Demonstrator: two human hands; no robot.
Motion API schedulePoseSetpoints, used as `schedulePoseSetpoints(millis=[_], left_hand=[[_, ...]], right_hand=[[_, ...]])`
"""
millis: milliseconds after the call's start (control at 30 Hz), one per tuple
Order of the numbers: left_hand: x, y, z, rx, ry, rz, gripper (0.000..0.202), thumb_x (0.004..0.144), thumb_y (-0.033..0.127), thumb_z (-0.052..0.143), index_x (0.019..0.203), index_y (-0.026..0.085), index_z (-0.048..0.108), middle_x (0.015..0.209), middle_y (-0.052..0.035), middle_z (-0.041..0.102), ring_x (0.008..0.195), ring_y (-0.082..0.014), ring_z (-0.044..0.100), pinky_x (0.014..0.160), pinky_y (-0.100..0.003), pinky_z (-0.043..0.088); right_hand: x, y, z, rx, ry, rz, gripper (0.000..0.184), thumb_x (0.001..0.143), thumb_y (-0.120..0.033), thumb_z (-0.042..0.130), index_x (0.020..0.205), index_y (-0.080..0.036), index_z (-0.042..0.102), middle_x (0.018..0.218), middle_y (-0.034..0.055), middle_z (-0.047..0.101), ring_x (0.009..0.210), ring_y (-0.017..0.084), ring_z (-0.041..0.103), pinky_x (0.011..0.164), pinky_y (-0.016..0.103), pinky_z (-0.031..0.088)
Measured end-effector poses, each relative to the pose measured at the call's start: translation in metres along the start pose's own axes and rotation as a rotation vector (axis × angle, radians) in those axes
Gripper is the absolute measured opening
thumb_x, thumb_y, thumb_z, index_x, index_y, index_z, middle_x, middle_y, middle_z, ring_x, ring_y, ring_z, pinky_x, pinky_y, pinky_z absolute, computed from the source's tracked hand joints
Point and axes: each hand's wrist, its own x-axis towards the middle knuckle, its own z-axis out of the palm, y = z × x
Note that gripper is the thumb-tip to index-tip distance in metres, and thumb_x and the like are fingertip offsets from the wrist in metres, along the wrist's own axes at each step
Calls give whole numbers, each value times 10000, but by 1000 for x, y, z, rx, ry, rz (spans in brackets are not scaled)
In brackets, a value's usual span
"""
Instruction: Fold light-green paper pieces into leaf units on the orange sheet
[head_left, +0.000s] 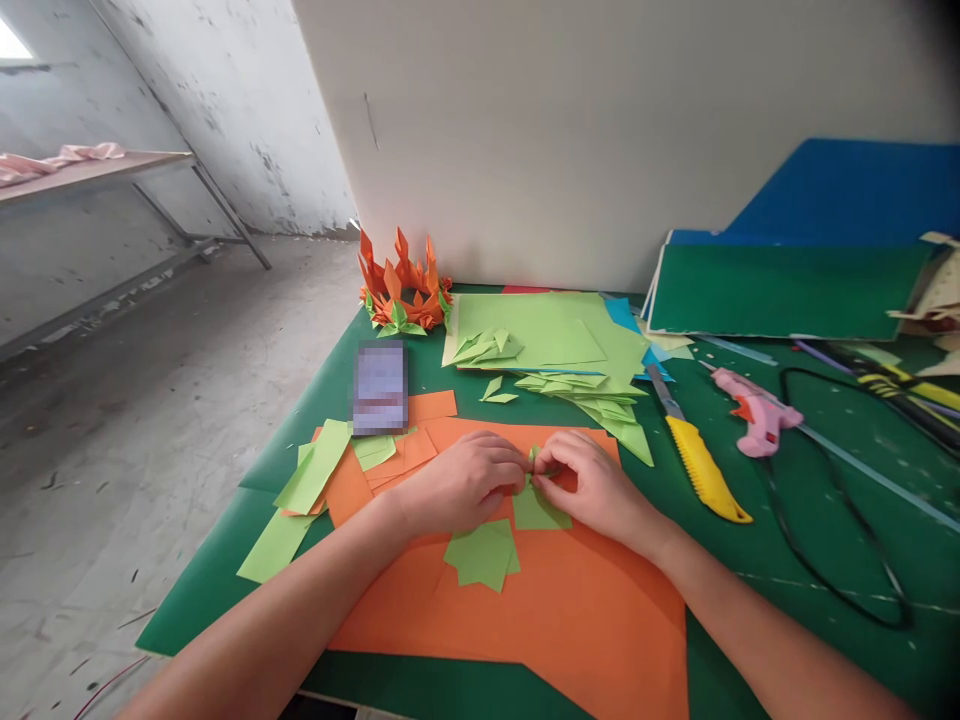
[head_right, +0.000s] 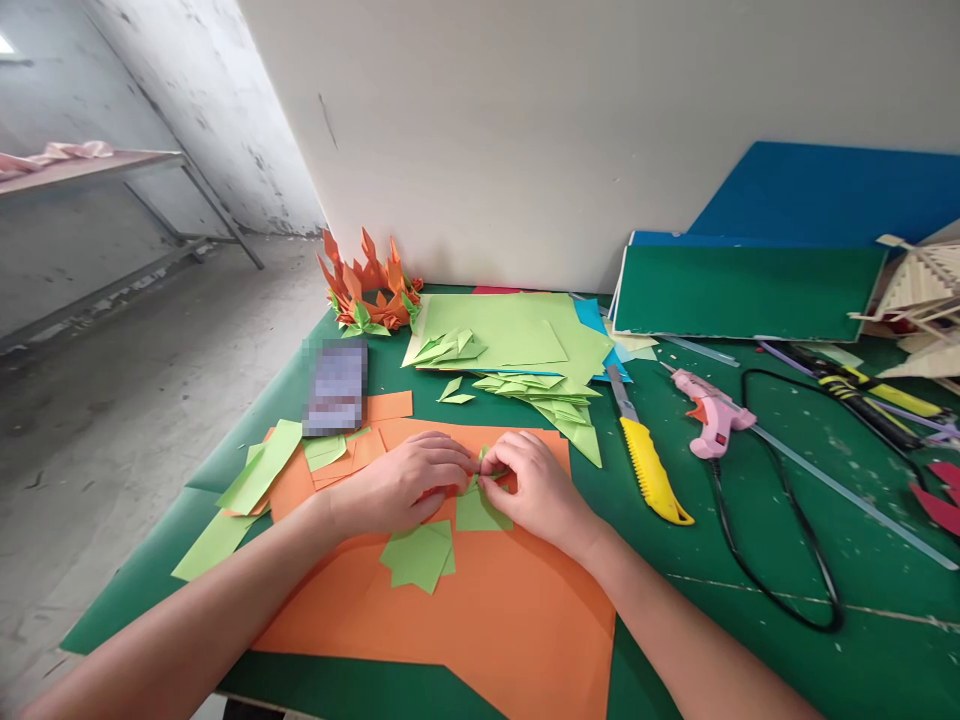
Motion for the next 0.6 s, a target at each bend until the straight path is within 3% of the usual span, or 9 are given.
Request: schedulePoseSetpoints(millis=[600], left_hand=[[0, 1, -1, 77, -32, 40, 166, 839, 72, 505, 847, 184, 627, 1068, -84, 676, 1056, -226, 594, 917, -373, 457]], right_hand=[[1, 0, 1, -9, 16, 39, 113, 808, -157, 599, 730, -215, 541, 769, 19, 586, 796, 196, 549, 687, 314, 453]])
